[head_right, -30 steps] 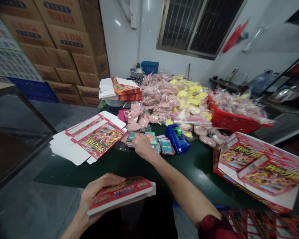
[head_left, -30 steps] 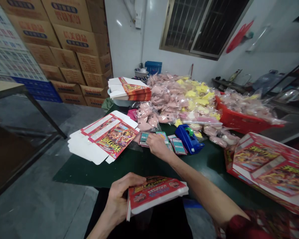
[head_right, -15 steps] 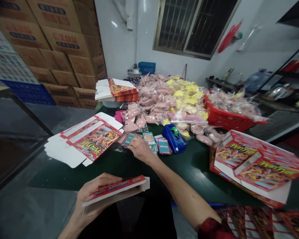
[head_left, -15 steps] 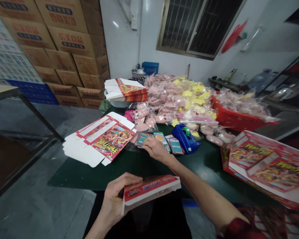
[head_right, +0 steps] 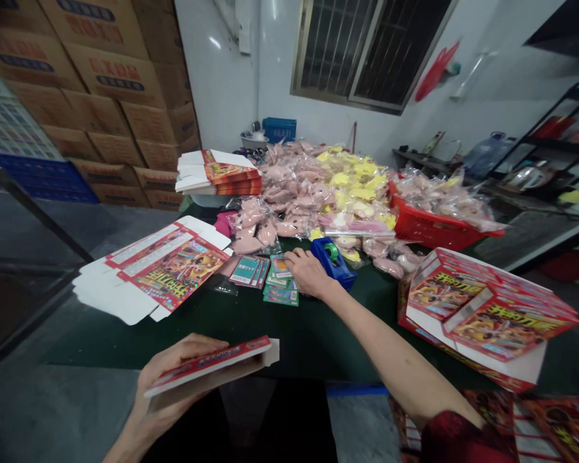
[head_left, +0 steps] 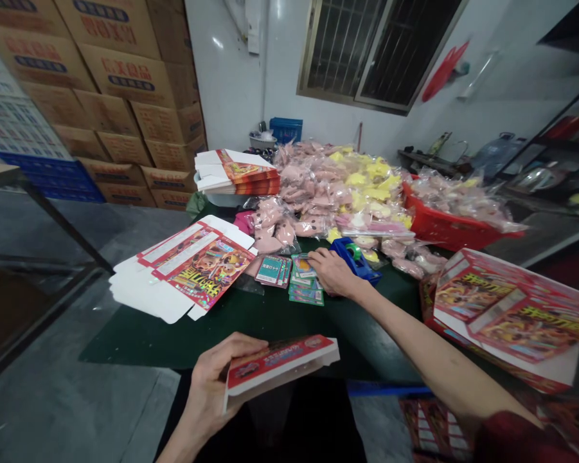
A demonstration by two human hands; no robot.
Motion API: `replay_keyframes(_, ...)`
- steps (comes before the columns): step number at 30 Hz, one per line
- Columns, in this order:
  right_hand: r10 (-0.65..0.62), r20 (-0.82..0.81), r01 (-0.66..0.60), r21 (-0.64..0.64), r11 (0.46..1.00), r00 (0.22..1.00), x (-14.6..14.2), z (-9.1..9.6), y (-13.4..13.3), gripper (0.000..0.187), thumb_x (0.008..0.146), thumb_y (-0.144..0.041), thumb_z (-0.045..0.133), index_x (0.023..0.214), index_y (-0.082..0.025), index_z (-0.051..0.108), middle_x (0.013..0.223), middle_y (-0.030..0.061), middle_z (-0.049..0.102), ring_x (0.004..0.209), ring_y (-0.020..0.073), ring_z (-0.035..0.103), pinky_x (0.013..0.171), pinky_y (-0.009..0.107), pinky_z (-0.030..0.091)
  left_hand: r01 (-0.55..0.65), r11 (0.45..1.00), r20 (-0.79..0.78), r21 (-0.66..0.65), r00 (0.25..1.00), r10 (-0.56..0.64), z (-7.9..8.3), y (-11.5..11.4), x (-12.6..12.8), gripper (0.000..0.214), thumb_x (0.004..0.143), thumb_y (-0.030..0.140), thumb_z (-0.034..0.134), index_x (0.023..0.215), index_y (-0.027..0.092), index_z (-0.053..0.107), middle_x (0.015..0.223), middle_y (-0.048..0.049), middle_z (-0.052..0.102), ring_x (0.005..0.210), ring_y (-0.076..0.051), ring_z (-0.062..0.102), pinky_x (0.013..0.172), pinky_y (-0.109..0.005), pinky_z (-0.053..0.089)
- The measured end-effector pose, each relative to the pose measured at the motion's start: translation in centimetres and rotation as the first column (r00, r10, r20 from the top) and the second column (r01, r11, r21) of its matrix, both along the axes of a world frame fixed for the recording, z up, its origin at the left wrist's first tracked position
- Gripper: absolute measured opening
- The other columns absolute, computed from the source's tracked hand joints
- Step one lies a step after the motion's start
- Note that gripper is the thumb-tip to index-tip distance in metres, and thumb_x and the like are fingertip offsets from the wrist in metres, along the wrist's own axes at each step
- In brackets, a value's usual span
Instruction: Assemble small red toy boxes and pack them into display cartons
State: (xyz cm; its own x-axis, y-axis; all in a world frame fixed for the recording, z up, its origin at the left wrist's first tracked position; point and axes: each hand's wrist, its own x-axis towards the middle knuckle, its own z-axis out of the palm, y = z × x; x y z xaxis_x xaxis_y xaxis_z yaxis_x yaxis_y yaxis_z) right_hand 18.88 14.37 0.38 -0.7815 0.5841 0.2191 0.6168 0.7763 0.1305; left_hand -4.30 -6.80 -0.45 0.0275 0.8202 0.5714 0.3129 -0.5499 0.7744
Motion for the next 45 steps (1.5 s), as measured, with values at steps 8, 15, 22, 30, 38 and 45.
replay_keyframes(8,0.053,0.049,-0.043,-0.182,0.982,0.997,0.2,-1.6,1.9,0.024,0.084,-0.023,0.055,0.105,-0.018,0.065,0.114,0.0084,0.06,0.097,0.0209,0.053,0.078,0.034,0.04,0.026,0.997,0.008,-0.079,1.0,-0.025,-1.2,-0.2,-0.3,0.03,0.066,0.013,0.073,0.094,0.02,0.065,0.088,-0.0062,0.071,0.078,-0.02,0.068,0.066,-0.027,0.055)
replay_keyframes(15,0.041,-0.05,-0.053,-0.254,0.966,0.998,0.5,-2.7,3.5,0.02,0.079,-0.032,0.065,0.093,-0.018,0.07,0.109,0.0073,0.063,0.094,0.019,0.057,0.076,0.029,0.043,0.055,0.994,0.022,-0.092,0.998,-0.053,-1.2,0.0,-0.5,0.029,0.067,0.012,0.072,0.094,0.02,0.065,0.09,-0.0062,0.071,0.078,-0.021,0.068,0.067,-0.029,0.054)
replay_keyframes(22,0.042,-0.069,-0.057,-0.228,0.972,0.997,0.3,-2.1,3.2,0.019,0.086,-0.023,0.051,0.082,-0.02,0.07,0.095,0.0033,0.065,0.083,0.0158,0.057,0.071,0.025,0.041,0.032,0.994,0.005,-0.104,0.999,-0.032,-0.5,0.2,-0.3,0.023,0.068,0.016,0.074,0.089,0.018,0.066,0.086,-0.0063,0.072,0.074,-0.019,0.069,0.064,-0.026,0.054)
replay_keyframes(30,-0.087,-0.214,0.075,-0.064,0.995,0.973,-1.7,-4.0,-1.1,0.021,0.085,-0.01,0.045,0.071,-0.014,0.06,0.077,0.0107,0.06,0.076,0.0201,0.051,0.068,0.03,0.036,0.039,0.999,0.05,-0.028,0.998,-0.037,-0.6,0.1,-0.2,0.023,0.068,0.019,0.073,0.09,0.02,0.067,0.084,-0.0059,0.072,0.073,-0.019,0.069,0.063,-0.024,0.055)
replay_keyframes(38,-0.065,-0.525,0.066,-0.016,0.998,0.849,-0.2,-2.0,-1.1,0.015,0.085,-0.019,0.049,0.074,-0.018,0.058,0.078,0.0064,0.062,0.075,0.0178,0.057,0.07,0.029,0.043,-0.002,0.993,0.046,-0.12,0.999,0.008,-0.2,-0.2,0.1,0.019,0.066,0.018,0.074,0.084,0.017,0.068,0.081,-0.0054,0.071,0.069,-0.017,0.068,0.061,-0.022,0.054)
replay_keyframes(45,-0.147,-0.946,0.033,-0.143,0.989,0.288,2.0,6.4,-6.9,0.024,0.082,-0.024,0.058,0.106,-0.02,0.054,0.074,-0.0013,0.065,0.064,0.0121,0.062,0.06,0.025,0.05,-0.164,0.956,0.068,-0.243,0.98,0.186,-0.6,0.4,0.5,0.024,0.057,0.025,0.08,0.073,0.014,0.067,0.059,0.0002,0.064,0.048,-0.012,0.058,0.042,-0.018,0.046)
